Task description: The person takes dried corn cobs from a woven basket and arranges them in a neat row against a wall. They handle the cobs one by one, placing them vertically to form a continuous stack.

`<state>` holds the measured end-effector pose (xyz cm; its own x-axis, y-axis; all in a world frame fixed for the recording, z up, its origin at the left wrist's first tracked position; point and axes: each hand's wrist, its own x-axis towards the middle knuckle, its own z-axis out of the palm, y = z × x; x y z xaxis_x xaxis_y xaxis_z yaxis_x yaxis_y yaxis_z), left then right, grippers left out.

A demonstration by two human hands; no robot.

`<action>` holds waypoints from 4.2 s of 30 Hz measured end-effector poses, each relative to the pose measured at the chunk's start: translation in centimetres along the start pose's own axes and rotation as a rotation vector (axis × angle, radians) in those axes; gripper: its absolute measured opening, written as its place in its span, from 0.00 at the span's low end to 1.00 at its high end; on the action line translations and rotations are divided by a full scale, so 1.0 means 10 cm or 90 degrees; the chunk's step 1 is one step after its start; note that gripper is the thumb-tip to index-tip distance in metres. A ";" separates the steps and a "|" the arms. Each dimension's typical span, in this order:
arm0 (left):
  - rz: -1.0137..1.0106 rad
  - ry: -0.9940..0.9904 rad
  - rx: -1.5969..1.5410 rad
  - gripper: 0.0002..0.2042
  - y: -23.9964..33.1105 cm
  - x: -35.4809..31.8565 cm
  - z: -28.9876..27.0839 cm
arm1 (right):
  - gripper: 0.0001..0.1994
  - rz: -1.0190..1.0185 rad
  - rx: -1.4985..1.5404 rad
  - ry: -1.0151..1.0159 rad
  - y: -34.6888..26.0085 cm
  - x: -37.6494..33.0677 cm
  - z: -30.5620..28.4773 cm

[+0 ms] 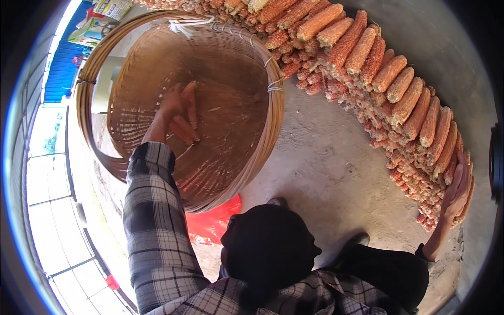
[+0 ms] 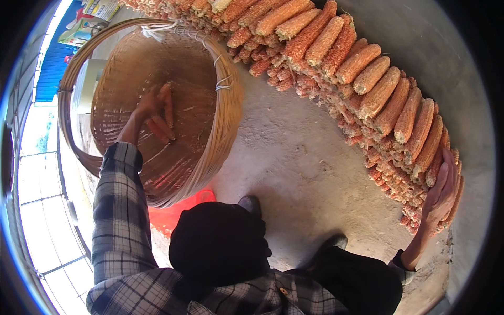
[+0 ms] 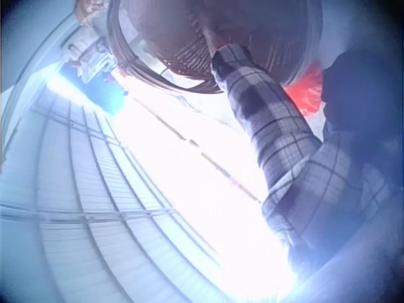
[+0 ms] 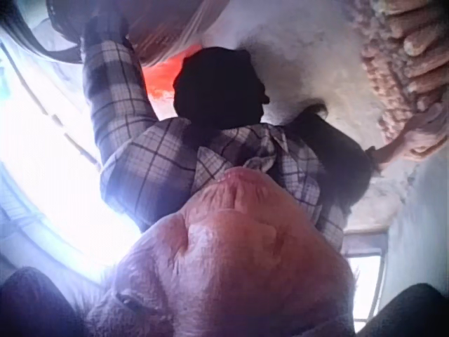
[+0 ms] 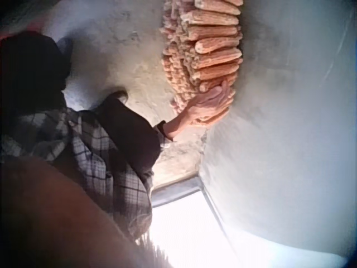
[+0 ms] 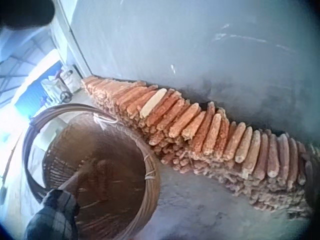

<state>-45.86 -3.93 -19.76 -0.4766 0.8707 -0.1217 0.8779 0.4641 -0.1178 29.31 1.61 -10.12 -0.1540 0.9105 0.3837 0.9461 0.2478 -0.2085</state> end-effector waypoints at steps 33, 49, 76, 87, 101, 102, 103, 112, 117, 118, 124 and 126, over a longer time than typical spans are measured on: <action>0.165 -0.085 -1.047 0.17 2.00 -0.97 -2.32 | 0.14 0.036 -0.053 0.133 -0.19 -0.07 -0.07; -0.002 0.294 -0.666 0.25 3.07 0.43 -1.83 | 0.13 0.022 -0.055 0.128 -0.22 -0.07 0.01; 0.182 -0.013 -0.731 0.25 2.99 0.74 -1.97 | 0.13 0.020 -0.058 0.142 -0.21 -0.09 0.02; 0.314 0.380 -0.186 0.22 2.99 0.89 -1.65 | 0.13 0.034 -0.074 0.123 -0.22 -0.07 -0.01; 0.150 0.215 -0.460 0.09 0.97 -0.33 -1.69 | 0.16 -0.009 -0.064 0.075 0.07 -0.10 0.10; 0.159 0.181 -0.442 0.09 0.90 -0.34 -1.51 | 0.16 -0.041 -0.089 0.082 0.10 -0.09 0.08; 0.170 0.145 -0.426 0.09 0.83 -0.36 -1.32 | 0.16 -0.071 -0.115 0.091 0.12 -0.08 0.07; 0.440 -0.371 0.084 0.24 0.11 -0.81 0.09 | 0.18 -0.075 -0.039 0.065 0.09 -0.05 0.13; 0.407 -0.366 0.167 0.28 0.44 -0.97 0.03 | 0.19 -0.047 -0.054 0.035 0.14 -0.04 0.09; 0.419 -0.332 0.153 0.27 0.39 -0.98 0.10 | 0.19 -0.020 -0.042 0.033 0.15 -0.06 0.09; 0.384 -0.251 -0.128 0.30 0.75 -1.02 -0.33 | 0.18 -0.025 -0.126 0.067 -0.02 -0.05 0.07; 0.223 -0.158 -0.224 0.29 0.88 -1.14 -0.75 | 0.17 -0.017 -0.136 0.081 0.03 -0.08 0.05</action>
<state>-32.37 -8.61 -12.05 -0.1117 0.9379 -0.3283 0.9279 0.2167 0.3033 29.59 1.11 -10.92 -0.1554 0.8519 0.5001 0.9830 0.1834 -0.0070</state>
